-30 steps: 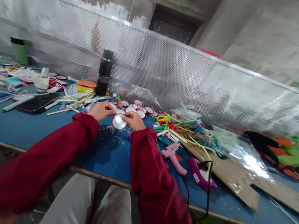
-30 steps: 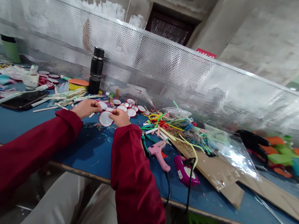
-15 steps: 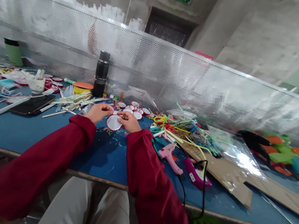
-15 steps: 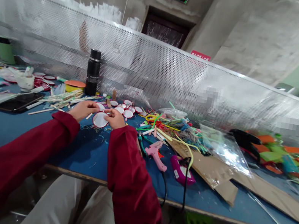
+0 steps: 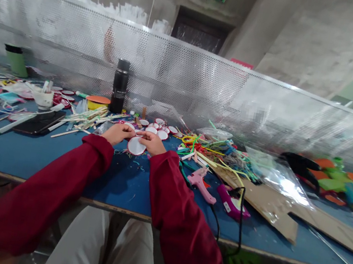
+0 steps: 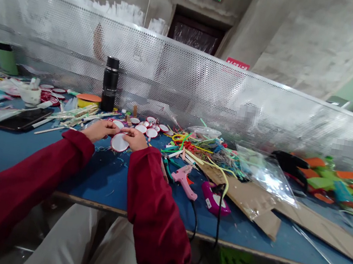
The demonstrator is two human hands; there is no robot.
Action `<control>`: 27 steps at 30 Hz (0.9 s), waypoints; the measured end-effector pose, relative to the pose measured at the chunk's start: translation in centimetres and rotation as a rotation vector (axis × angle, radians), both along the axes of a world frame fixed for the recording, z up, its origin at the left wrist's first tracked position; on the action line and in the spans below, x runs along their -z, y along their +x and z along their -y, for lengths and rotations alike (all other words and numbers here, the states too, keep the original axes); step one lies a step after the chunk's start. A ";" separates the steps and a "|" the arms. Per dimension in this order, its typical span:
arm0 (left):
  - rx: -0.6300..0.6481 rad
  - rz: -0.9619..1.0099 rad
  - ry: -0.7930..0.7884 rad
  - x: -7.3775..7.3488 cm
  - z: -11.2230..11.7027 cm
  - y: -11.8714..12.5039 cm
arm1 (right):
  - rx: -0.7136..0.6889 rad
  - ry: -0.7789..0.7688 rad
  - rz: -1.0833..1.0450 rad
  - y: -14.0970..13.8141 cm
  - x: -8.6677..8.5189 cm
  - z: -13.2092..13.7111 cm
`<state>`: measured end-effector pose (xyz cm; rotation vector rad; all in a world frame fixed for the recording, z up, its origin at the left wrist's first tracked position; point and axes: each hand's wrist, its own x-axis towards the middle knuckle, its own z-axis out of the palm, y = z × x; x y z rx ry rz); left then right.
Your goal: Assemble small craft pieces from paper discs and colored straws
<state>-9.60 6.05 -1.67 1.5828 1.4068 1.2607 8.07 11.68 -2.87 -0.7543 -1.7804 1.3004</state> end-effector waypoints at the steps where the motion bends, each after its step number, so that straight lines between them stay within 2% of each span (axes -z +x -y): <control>1: -0.013 -0.026 0.030 0.1 -0.1 -0.1 | 0.046 0.027 0.017 0.2 -0.1 -0.1; 4: -0.037 -0.169 0.096 0.6 -0.3 -0.5 | 0.285 0.079 0.076 1.2 -0.5 -0.9; 6: -0.050 -0.342 0.080 0.9 -0.4 -0.9 | 0.406 0.083 0.095 1.9 -0.6 -1.4; 9: -0.107 -0.632 0.029 1.0 -0.3 -1.2 | 0.488 0.080 0.108 2.7 -0.6 -1.9; 12: -0.122 -0.780 0.005 0.8 -0.1 -1.4 | 0.537 0.085 0.120 3.0 -0.7 -2.0; 16: -0.033 -0.870 -0.085 1.1 -0.1 -1.3 | 0.559 0.096 0.133 3.0 -0.9 -1.8; 19: -0.028 -0.909 -0.150 1.7 -0.3 -1.1 | 0.550 0.102 0.144 3.0 -1.0 -1.7; 24: -0.075 -0.741 -0.026 1.8 -0.6 -1.1 | 0.559 0.121 0.158 3.2 -1.1 -1.6; 27: -0.148 -0.723 0.021 1.4 -0.6 -1.3 | 0.573 0.141 0.163 3.2 -1.1 -1.7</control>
